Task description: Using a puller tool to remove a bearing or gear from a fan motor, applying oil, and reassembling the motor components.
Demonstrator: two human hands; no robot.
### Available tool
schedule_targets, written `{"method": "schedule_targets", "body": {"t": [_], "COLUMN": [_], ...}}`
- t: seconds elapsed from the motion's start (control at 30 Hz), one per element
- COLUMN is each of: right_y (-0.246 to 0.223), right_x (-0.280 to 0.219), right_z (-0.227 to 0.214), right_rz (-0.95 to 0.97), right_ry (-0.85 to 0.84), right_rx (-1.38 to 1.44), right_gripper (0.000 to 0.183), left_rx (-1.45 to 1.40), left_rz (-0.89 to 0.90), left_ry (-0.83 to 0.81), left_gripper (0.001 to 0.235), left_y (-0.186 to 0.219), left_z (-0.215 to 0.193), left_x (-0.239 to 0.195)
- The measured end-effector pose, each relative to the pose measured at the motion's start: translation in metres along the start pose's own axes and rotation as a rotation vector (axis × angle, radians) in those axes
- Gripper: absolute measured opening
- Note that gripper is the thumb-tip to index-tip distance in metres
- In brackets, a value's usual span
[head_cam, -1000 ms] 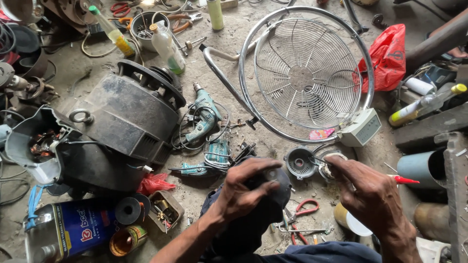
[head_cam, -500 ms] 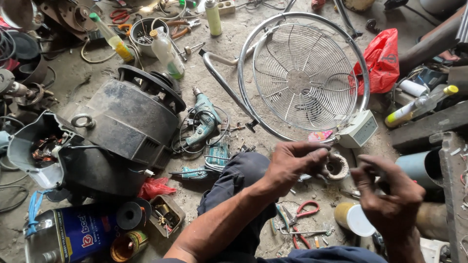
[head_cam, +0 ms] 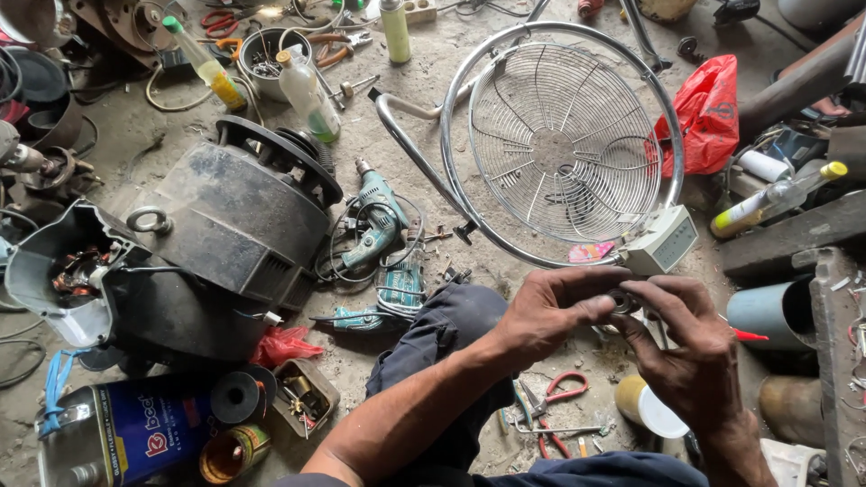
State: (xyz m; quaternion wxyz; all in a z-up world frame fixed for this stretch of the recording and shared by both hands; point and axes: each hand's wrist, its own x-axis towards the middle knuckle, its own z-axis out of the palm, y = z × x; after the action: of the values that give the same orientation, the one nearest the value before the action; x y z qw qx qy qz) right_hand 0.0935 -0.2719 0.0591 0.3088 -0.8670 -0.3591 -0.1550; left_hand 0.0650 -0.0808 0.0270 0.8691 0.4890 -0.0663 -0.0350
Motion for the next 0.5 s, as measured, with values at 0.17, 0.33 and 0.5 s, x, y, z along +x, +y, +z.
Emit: {"method": "schedule_targets", "body": {"t": [0.17,0.33,0.5], "right_y": [-0.007,-0.026,-0.005], "right_x": [0.002,0.011,0.003], "right_z": [0.003,0.021,0.03], "right_rz": [0.076,-0.104,0.101], "right_ry": [0.014,-0.209,-0.395], "right_rx": [0.134,0.232,0.199], "right_gripper": [0.032,0.051,0.034], "left_rx": [-0.004,0.558,1.054], "left_rz": [0.11,0.2,0.389], "left_ry": [-0.12,0.056,0.181], "left_gripper": [0.053,0.028,0.016], "left_y": [0.015,0.042,0.027], "left_z": [-0.011,-0.035,-0.058], "left_x": [-0.01,-0.058,-0.082]}}
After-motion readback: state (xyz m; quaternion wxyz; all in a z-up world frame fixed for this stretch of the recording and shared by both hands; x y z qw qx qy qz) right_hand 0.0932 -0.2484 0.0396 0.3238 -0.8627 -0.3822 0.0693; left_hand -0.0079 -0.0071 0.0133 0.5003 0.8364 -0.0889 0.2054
